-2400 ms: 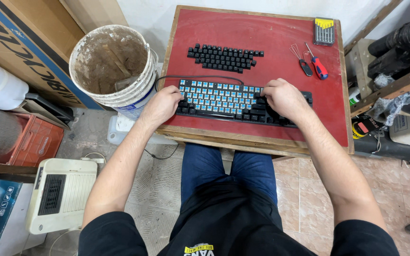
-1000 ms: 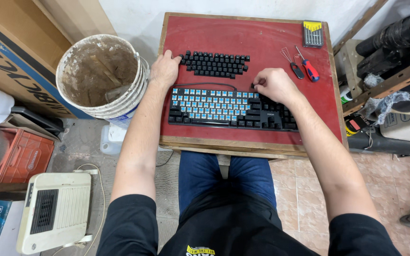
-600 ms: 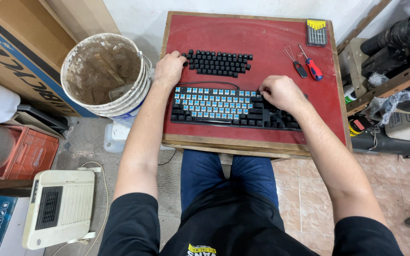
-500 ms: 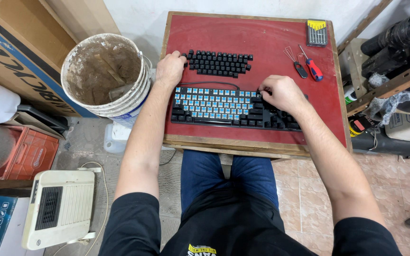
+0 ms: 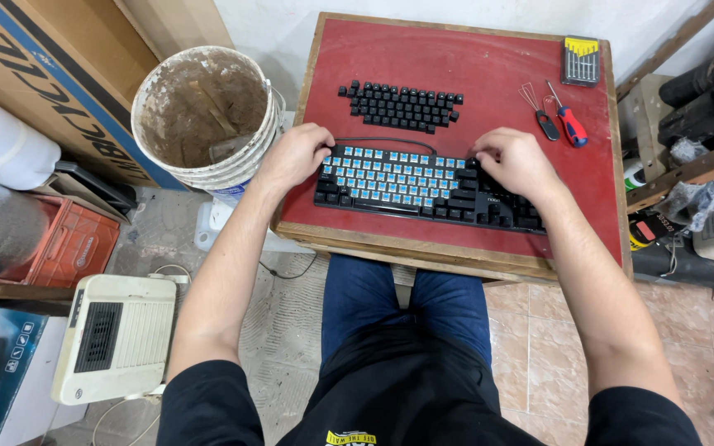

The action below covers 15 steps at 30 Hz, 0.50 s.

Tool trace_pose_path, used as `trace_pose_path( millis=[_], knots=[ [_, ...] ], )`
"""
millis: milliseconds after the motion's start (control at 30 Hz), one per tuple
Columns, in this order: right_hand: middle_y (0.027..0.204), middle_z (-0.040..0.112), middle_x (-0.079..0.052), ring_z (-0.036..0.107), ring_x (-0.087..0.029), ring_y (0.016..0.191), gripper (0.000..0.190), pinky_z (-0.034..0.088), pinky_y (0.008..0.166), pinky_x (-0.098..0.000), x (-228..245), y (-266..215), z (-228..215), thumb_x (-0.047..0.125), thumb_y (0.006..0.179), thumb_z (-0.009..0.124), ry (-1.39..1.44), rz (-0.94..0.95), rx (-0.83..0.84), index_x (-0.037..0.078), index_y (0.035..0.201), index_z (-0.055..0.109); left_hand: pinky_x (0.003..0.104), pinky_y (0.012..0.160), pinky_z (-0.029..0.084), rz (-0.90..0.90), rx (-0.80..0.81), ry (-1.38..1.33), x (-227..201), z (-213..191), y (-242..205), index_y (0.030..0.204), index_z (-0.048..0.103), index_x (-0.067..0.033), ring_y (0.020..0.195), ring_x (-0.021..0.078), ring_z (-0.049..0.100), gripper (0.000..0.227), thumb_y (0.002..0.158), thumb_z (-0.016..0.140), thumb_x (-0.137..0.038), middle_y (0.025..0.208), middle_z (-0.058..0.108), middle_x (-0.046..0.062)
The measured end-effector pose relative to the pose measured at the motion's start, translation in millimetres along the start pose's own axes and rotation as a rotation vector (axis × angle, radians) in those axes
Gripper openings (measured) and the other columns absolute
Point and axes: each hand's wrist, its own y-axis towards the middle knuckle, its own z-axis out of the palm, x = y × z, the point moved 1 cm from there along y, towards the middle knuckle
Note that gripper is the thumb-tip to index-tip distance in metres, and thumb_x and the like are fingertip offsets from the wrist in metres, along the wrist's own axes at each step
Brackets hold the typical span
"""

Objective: The person places black keycaps onto a mechanical keyboard base with blue switches. They systematically pick up keycaps from a pile on the table and press them into place on the keyboard, completing the assembly.

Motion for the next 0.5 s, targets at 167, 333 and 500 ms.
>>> trace_pose_path(
  millis=[167, 333, 500],
  knots=[
    [0.115, 0.082, -0.008, 0.081, -0.029, 0.102, 0.014, 0.068, 0.084, -0.0398, -53, 42, 27, 0.015, 0.105, 0.084, -0.057, -0.005, -0.090, 0.012, 0.118, 0.086, 0.046, 0.093, 0.067, 0.058, 0.046, 0.057, -1, 10, -31, 0.112, 0.079, -0.0139, 0.110, 0.0330, 0.080, 0.010, 0.102, 0.081, -0.012, 0.109, 0.077, 0.011],
    [0.119, 0.077, -0.001, 0.081, -0.029, 0.109, 0.020, 0.070, 0.090, -0.0465, -98, 89, 60, 0.025, 0.106, 0.081, -0.231, 0.116, -0.056, 0.022, 0.126, 0.084, 0.040, 0.095, 0.067, 0.122, -0.005, 0.121, 12, 30, -35, 0.111, 0.079, -0.0175, 0.114, 0.0278, 0.080, 0.008, 0.103, 0.080, -0.016, 0.113, 0.077, 0.005],
    [0.136, 0.072, -0.010, 0.076, -0.041, 0.123, 0.040, 0.067, 0.101, -0.0530, -75, 102, 63, 0.012, 0.111, 0.067, -0.311, 0.183, 0.019, 0.029, 0.144, 0.080, 0.037, 0.095, 0.066, 0.171, -0.100, 0.172, 19, 42, -41, 0.110, 0.078, -0.0160, 0.116, 0.0254, 0.078, 0.004, 0.106, 0.076, -0.016, 0.116, 0.074, 0.004]
  ],
)
